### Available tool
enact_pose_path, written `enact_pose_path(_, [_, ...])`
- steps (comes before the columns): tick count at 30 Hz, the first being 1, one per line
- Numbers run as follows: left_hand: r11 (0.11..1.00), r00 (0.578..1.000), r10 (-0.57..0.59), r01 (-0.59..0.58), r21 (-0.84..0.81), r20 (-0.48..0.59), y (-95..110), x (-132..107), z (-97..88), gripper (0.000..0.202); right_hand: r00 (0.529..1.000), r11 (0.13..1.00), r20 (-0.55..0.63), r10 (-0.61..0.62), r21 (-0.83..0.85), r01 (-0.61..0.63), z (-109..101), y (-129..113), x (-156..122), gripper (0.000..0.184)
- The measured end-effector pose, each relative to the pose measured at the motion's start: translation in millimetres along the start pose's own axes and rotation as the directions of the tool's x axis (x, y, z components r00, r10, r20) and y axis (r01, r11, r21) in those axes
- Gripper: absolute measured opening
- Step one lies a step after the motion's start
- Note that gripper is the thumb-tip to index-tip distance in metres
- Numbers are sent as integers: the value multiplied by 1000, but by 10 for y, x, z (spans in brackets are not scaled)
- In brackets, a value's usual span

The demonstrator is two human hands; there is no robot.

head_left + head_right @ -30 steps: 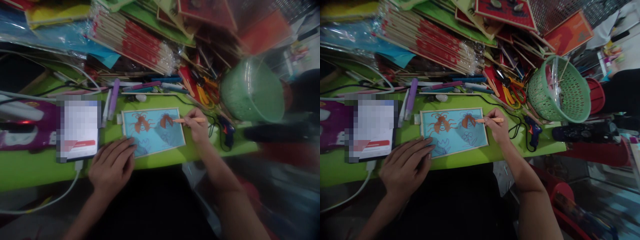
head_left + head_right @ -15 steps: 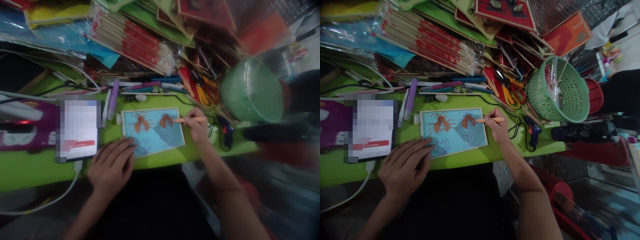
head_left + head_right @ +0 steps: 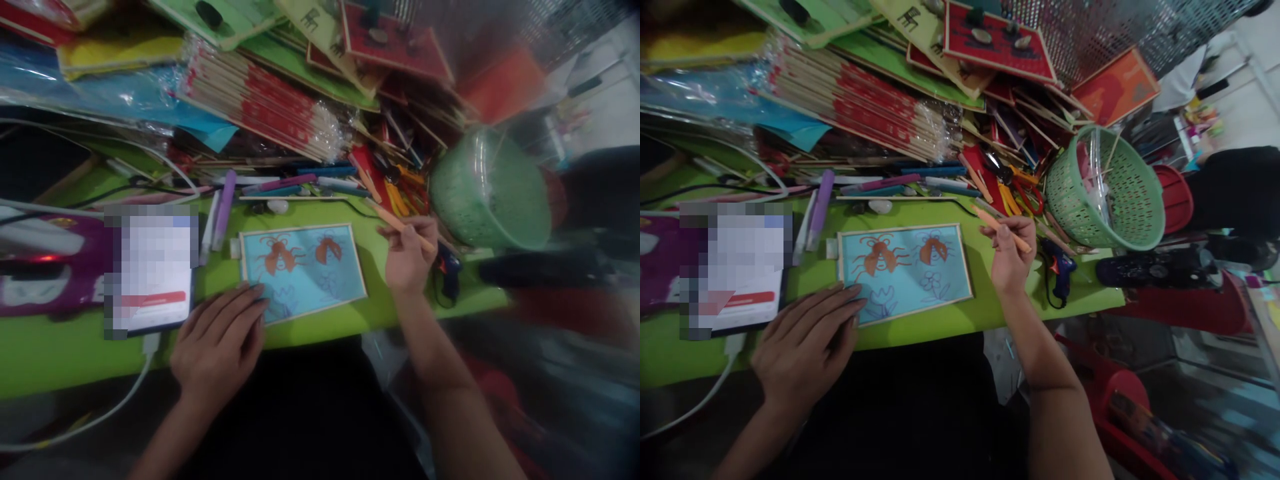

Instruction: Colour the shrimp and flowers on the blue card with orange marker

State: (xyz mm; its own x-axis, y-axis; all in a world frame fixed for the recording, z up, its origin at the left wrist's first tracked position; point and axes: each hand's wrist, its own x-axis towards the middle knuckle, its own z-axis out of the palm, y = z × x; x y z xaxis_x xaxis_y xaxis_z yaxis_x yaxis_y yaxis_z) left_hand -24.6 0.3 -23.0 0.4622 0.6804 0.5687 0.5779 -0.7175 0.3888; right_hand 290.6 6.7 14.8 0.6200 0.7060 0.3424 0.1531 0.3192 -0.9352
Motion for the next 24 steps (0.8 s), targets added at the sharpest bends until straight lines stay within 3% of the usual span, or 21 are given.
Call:
enact_pose_path(2, [1000,1000,-1,1,-1,4,-5,-6,5,31,1000,1000,-5,-10,11,10,-6,-8,9,18])
enact_pose_path(7, [1000,1000,11,-11,11,-2,-13,-12,19,29,976,987,149,158,-61,-150,21,17,-2,23])
enact_pose_path(11, [1000,1000,10,-10,18,-2,-23,-13,22,28,999,999,-26,38,21,-37,17,4,59,22])
enact_pose_path(13, [1000,1000,15,-15,23,-3,-31,-8,23,28,998,998,-38,52,33,-51,-2,-6,78,20])
enact_pose_path(15, [999,1000,25,-25,26,-8,-36,1,23,28,984,987,85,159,-12,-158,-11,-7,62,22])
enact_pose_path(17, [999,999,34,-33,26,-16,-35,8,21,28,930,961,245,273,-105,-254,-1,-1,19,25])
enact_pose_path(19, [999,999,36,-36,30,-14,-34,9,17,27,885,943,336,323,-187,-274,19,6,-25,25])
enact_pose_path(24, [999,1000,31,-30,38,-6,-52,-7,15,26,881,923,322,346,-285,-258,30,21,-51,22])
